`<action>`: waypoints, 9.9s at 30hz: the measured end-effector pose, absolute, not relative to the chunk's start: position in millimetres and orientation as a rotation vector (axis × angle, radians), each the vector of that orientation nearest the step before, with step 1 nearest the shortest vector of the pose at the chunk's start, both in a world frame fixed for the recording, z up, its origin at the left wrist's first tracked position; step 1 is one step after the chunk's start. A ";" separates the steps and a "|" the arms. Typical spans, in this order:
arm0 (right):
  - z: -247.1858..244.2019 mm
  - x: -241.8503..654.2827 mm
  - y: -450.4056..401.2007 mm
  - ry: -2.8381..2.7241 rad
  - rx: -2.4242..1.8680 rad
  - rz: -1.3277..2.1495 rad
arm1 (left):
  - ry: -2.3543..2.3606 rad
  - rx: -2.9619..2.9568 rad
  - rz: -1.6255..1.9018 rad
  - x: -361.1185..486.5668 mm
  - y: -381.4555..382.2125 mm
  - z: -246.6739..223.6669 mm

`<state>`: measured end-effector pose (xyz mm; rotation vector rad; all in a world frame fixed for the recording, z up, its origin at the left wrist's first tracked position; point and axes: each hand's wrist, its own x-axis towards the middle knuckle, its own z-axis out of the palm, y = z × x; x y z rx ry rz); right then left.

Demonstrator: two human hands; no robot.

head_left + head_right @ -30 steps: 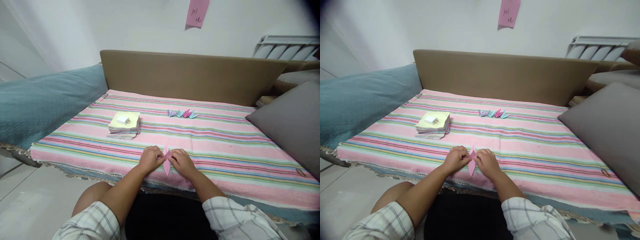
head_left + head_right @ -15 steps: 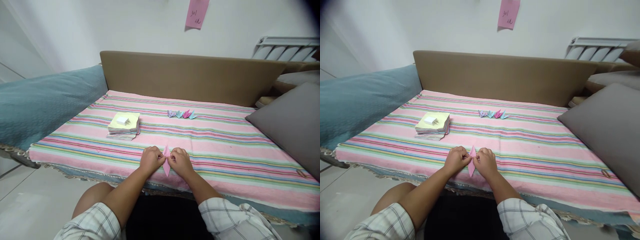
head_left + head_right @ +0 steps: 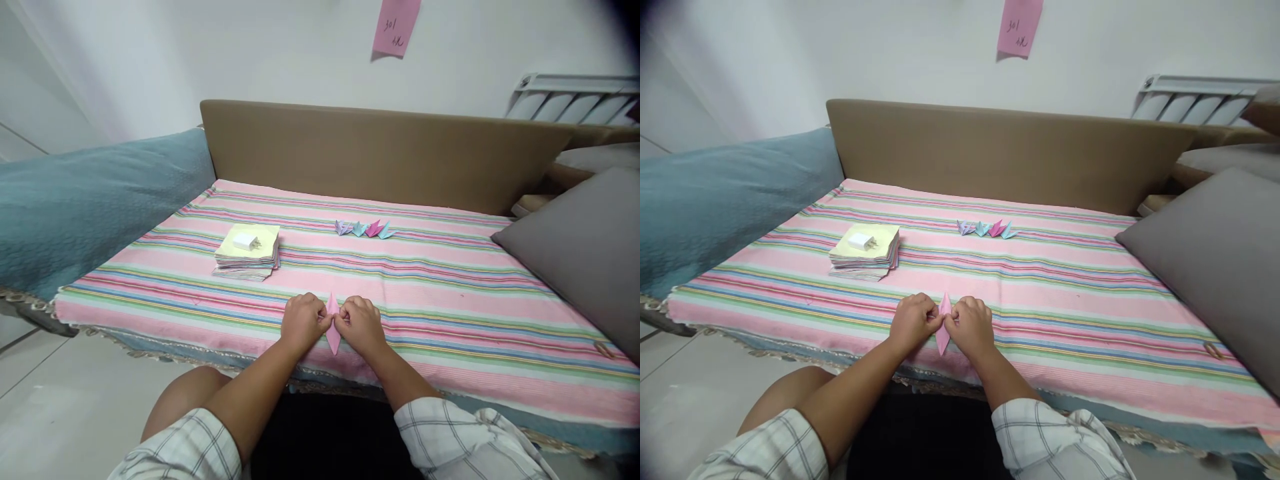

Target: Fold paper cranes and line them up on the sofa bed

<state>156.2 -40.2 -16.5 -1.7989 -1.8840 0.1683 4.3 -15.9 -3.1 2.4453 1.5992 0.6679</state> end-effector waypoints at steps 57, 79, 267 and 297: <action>-12.4 169.8 -37.4 -2.195 -1.720 0.202 | 1.557 2.540 0.507 3.2 -20.8 -6.7; -18.5 172.3 -38.9 -2.048 -1.539 0.273 | 1.564 2.487 0.597 1.6 -20.5 -9.7; -9.7 163.7 -20.0 -1.940 -1.400 0.401 | 1.290 2.648 0.728 1.4 -5.4 -7.0; -6.8 187.3 -26.9 -2.292 -1.178 0.406 | 1.009 2.700 0.500 -24.1 -14.0 11.2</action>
